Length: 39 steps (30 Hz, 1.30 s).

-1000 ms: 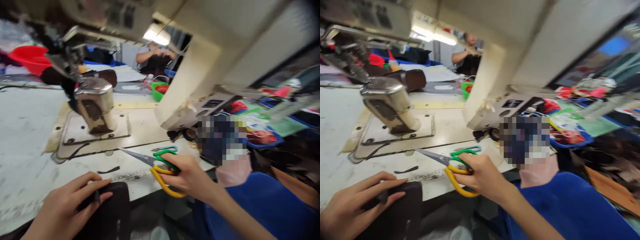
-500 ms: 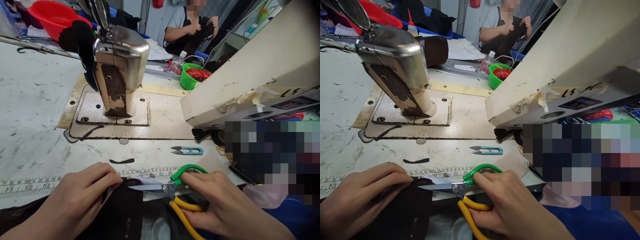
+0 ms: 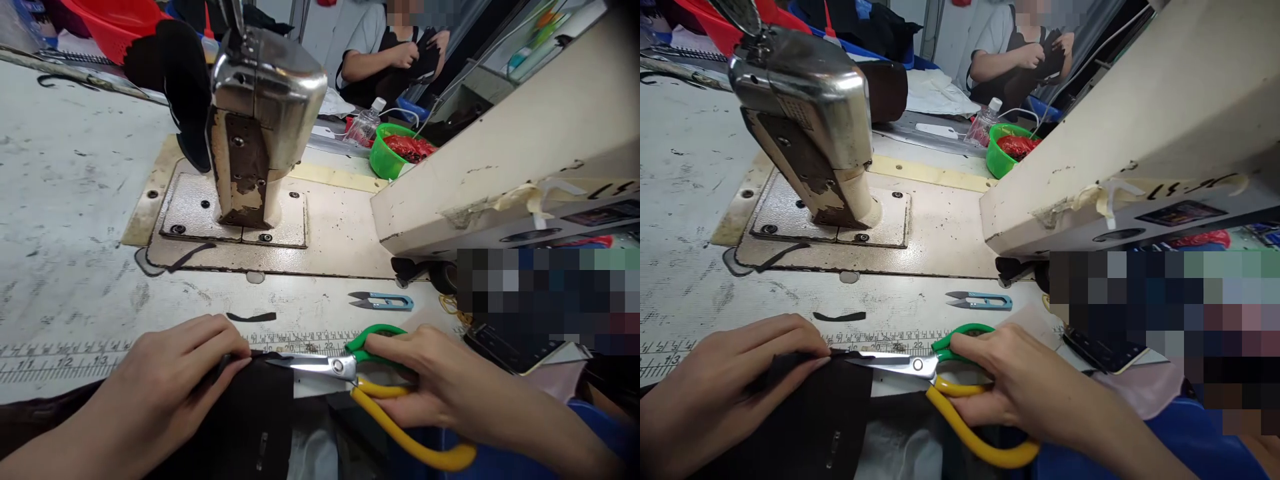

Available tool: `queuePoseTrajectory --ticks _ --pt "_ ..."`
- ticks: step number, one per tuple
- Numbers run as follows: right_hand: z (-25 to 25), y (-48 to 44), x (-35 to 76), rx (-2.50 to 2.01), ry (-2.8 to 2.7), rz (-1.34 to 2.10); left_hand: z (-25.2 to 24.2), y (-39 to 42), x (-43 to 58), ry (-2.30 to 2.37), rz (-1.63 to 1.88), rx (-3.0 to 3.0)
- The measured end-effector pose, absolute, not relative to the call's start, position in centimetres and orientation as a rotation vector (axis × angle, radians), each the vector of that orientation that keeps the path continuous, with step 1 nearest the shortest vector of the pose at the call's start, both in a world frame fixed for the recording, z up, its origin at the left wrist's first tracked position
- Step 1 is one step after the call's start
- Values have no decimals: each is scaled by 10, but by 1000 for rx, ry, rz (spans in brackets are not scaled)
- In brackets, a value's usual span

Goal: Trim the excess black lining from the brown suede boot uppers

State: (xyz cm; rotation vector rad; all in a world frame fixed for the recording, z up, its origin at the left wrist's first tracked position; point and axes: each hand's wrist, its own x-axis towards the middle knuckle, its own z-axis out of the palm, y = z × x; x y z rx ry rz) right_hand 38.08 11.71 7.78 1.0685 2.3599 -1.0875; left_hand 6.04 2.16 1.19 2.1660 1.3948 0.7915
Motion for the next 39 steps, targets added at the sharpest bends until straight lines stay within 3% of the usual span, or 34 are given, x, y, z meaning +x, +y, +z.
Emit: queuePoseTrajectory --ticks 8,26,39 --pt "68 130 376 880 2617 -849 18 26 63 1377 740 2092" --pt "78 127 344 878 2509 -980 22 38 54 1246 788 1833" --pt "88 107 335 939 2565 -820 34 49 44 1240 637 1463"
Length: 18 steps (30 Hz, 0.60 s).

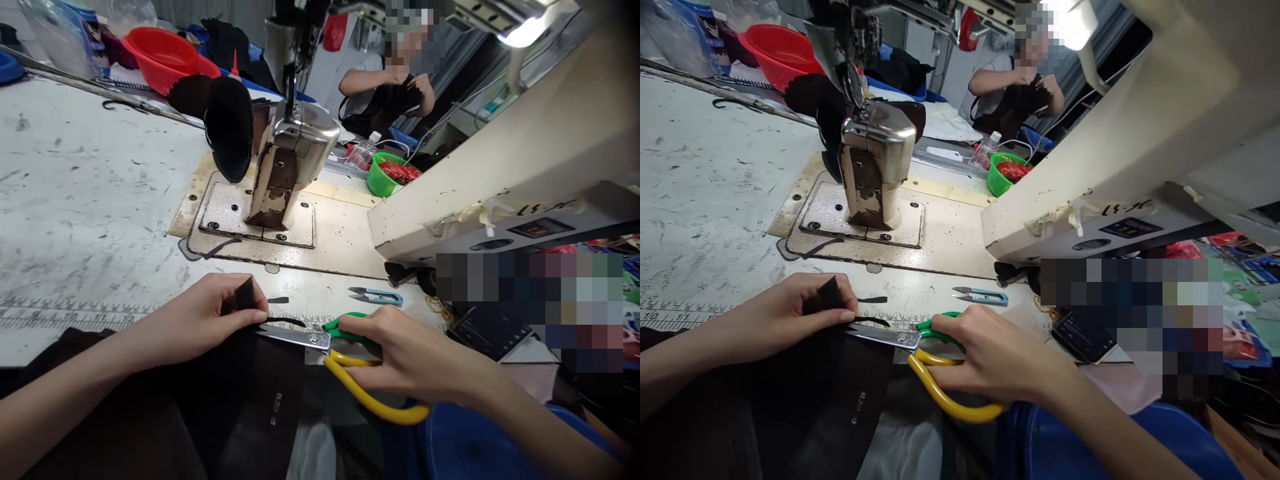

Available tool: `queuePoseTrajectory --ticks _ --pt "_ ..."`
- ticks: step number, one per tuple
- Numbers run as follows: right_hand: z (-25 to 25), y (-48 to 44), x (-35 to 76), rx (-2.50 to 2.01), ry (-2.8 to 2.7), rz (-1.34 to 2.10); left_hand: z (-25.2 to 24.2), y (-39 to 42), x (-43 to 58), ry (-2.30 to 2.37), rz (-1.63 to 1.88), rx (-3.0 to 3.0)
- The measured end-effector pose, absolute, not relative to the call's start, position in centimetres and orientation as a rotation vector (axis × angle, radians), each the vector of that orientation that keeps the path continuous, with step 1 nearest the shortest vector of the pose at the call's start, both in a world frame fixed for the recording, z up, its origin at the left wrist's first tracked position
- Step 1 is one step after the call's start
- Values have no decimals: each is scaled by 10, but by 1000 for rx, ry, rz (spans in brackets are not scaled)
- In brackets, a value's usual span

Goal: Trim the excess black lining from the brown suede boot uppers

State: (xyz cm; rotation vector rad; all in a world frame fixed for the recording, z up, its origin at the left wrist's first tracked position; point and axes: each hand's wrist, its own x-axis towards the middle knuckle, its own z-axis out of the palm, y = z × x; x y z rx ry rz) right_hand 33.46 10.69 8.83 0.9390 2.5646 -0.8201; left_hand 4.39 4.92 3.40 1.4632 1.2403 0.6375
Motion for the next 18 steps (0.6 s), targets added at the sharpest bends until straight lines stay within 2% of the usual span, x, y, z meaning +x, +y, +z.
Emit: queuePoseTrajectory --ticks 18 --pt "85 118 289 827 2543 -851 47 59 42 1010 860 1164"
